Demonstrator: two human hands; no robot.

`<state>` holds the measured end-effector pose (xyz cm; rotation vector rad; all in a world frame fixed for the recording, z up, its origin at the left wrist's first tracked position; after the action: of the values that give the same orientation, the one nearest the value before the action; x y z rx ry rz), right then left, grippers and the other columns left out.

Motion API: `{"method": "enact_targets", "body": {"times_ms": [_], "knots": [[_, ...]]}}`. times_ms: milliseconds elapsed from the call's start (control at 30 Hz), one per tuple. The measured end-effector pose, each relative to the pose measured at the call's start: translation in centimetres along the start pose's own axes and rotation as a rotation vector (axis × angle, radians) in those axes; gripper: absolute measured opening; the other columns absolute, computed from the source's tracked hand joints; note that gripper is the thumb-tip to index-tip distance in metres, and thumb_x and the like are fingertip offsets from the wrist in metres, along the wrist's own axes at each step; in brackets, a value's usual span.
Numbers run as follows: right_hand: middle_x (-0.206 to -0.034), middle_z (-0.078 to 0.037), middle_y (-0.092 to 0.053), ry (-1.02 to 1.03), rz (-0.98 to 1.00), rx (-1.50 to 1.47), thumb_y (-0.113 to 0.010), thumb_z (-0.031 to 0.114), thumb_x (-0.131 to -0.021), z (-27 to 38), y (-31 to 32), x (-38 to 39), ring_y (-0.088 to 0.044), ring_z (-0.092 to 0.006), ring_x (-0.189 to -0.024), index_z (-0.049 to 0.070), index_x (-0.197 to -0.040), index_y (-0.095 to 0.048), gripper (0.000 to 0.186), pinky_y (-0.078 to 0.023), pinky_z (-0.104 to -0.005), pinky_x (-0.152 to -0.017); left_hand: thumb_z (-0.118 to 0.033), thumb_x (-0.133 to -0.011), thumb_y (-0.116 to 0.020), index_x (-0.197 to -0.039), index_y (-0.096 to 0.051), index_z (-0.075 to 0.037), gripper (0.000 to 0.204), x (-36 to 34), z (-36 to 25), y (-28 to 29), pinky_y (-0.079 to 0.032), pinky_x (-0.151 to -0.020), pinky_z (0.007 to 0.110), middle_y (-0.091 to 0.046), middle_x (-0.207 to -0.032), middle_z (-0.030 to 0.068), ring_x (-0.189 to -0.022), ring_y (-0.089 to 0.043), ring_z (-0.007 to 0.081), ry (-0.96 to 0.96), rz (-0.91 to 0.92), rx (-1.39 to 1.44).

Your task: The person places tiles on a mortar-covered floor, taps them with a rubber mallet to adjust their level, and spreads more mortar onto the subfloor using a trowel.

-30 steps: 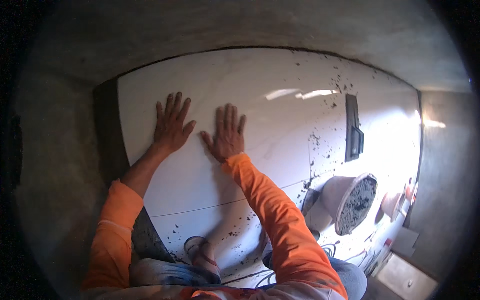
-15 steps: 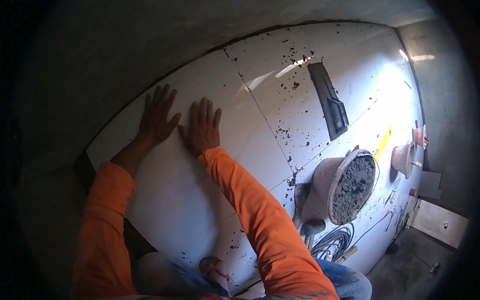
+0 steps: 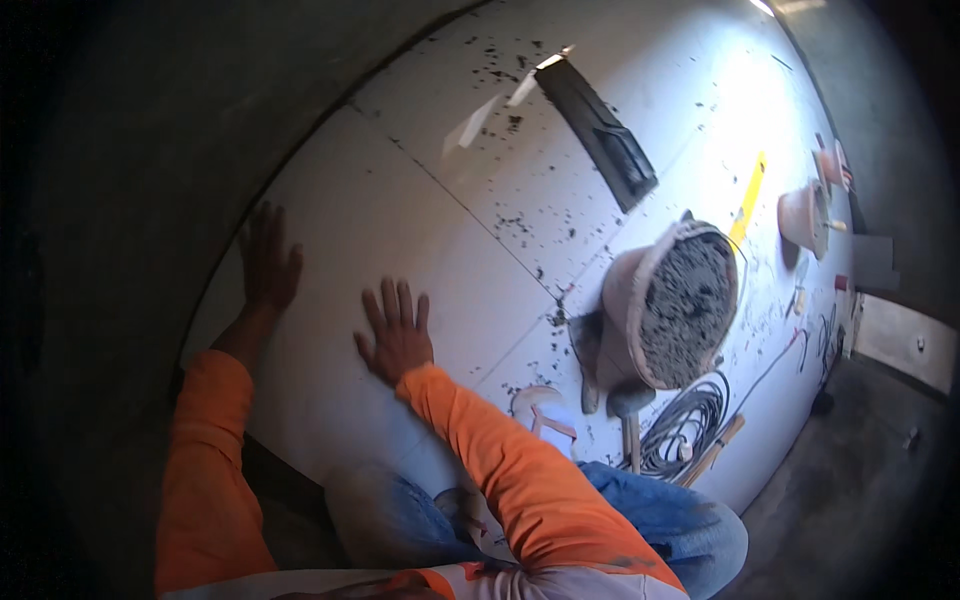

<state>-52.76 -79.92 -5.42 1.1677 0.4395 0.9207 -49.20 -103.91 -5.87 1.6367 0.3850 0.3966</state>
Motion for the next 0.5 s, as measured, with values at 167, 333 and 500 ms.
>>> {"method": "enact_targets", "body": {"times_ms": [167, 333, 500], "knots": [[-0.148, -0.024, -0.022, -0.032, 0.018, -0.097, -0.055, 0.038, -0.086, -4.9, 1.7, 12.6, -0.021, -0.0420, -0.136, 0.009, -0.139, -0.037, 0.063, -0.017, -0.0545, -0.110, -0.037, -0.094, -0.040, -0.147, -0.020, -0.013, 0.062, 0.8, -0.6, -1.4, -0.009, -0.113, 0.054, -0.017, -0.154, 0.0122, -0.142, -0.014, 0.0302, 0.061, -0.079, -0.132], [-0.103, -0.024, -0.053, -0.602, -0.343, -0.133, -0.057, 0.006, -0.078, -17.3, 6.9, 23.6, -0.051, -0.0396, -0.099, -0.004, -0.100, -0.052, 0.025, -0.038, -0.0460, -0.093, -0.036, -0.096, -0.036, -0.148, -0.017, -0.011, 0.061, 5.3, -3.6, -1.6, -0.008, -0.113, 0.054, -0.012, -0.154, 0.0144, -0.143, -0.010, 0.0327, 0.267, -0.062, -0.202], [-0.113, -0.019, -0.053, -1.748, -0.049, 0.275, -0.064, 0.016, -0.074, -29.1, 10.9, 36.6, -0.051, -0.0353, -0.108, 0.007, -0.121, -0.046, 0.051, -0.038, -0.0482, -0.092, -0.035, -0.092, -0.043, -0.148, -0.014, -0.010, 0.069, 12.4, -13.3, -2.5, -0.007, -0.113, 0.056, -0.008, -0.155, 0.0157, -0.142, -0.007, 0.0352, 0.107, 0.014, -0.083]]}}
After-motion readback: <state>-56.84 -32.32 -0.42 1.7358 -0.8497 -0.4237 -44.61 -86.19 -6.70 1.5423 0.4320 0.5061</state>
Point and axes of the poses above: each hand's wrist, its own x-axis away from the middle knuckle, its own y-axis out of the back of the hand, z = x × y, the point moved 4 cm from there along -x, towards the middle knuckle
